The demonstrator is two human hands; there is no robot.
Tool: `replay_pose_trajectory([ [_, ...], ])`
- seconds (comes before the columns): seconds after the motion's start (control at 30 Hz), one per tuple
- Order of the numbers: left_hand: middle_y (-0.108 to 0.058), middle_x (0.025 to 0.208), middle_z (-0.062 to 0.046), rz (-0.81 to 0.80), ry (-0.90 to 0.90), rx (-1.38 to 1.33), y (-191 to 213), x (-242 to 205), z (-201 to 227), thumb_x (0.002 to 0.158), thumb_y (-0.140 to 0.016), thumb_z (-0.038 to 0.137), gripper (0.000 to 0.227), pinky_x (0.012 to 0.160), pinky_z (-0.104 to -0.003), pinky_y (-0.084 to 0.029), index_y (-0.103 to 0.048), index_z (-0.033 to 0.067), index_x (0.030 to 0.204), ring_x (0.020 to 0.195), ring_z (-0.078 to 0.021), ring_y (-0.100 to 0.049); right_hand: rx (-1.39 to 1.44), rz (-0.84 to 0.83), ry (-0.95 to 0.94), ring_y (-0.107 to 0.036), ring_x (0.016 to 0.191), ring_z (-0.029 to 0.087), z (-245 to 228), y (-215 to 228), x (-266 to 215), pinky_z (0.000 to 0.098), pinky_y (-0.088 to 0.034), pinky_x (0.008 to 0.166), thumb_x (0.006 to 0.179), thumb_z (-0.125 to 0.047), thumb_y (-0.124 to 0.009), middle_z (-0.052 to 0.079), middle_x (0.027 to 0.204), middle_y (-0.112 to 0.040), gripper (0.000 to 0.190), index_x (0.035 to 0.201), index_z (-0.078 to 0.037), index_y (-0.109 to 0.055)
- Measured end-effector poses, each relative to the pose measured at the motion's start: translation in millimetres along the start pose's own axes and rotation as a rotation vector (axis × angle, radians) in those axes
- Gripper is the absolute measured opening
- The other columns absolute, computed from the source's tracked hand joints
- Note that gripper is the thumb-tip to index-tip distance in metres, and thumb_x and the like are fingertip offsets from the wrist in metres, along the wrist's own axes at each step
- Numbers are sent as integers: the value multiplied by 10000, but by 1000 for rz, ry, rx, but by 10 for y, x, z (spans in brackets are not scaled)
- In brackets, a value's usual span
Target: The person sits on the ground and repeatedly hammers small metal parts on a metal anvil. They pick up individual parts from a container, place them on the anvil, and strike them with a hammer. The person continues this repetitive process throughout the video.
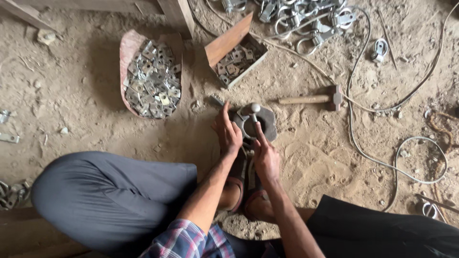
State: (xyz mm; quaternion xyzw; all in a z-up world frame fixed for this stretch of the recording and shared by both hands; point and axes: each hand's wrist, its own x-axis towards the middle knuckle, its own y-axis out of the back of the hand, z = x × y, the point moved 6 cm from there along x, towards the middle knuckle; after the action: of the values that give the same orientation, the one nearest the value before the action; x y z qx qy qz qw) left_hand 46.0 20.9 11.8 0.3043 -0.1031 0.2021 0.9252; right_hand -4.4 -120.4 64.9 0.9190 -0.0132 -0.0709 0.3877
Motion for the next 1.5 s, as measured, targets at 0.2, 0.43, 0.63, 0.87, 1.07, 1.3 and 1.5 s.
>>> replay_pose_trajectory([
  [0.2,-618,1355,-151,-8,-66,49,-70,43,-58,934,-526,35,523,1128,-540,-403,-501,85,1454,1263,-369,-563,7,45,201,-681,722,353,44,238,68,475,-546,579,1013,-167,-591,261,1059,-724,564,1558,-271,-489],
  [0.43,-577,1386,-171,-61,-98,154,-48,89,102,931,-685,286,586,1100,-578,-373,-493,66,1439,1297,-404,-515,58,184,18,-671,665,317,134,203,-67,457,-524,594,1035,-136,-608,221,1007,-727,501,1518,-244,-524],
  [0.63,-535,1352,-169,-194,-5,378,-109,94,95,854,-775,405,698,1022,-642,-348,-528,109,1437,1271,-423,-457,186,235,216,-696,897,398,182,288,-51,460,-561,738,1045,-105,-596,251,1136,-701,493,1525,-199,-535],
  [0.87,-562,1309,-94,-193,-85,381,-137,75,63,894,-745,328,557,1045,-585,-402,-571,184,1403,1239,-345,-510,163,144,-31,-725,802,345,349,154,-18,446,-571,730,1001,-130,-615,209,1040,-719,501,1485,-250,-561],
  [1.07,-562,1264,-111,-225,-77,355,-61,123,196,872,-752,276,529,988,-576,-409,-598,167,1366,1177,-360,-519,115,204,65,-718,840,360,317,178,-30,461,-569,718,1012,-165,-605,222,1047,-723,506,1507,-252,-548],
  [1.3,-642,1249,-104,-154,-170,204,-9,130,245,882,-763,247,457,1030,-533,-406,-606,98,1284,1209,-331,-569,99,141,-1,-715,758,295,399,106,-5,432,-574,674,1017,-184,-580,187,1019,-720,521,1523,-284,-506],
  [1.5,-664,1197,-108,-108,-136,171,3,124,213,822,-817,232,469,1060,-499,-409,-633,103,1234,1207,-320,-577,87,169,37,-674,705,300,396,94,-28,449,-544,648,1020,-178,-585,184,939,-697,526,1531,-278,-508],
])
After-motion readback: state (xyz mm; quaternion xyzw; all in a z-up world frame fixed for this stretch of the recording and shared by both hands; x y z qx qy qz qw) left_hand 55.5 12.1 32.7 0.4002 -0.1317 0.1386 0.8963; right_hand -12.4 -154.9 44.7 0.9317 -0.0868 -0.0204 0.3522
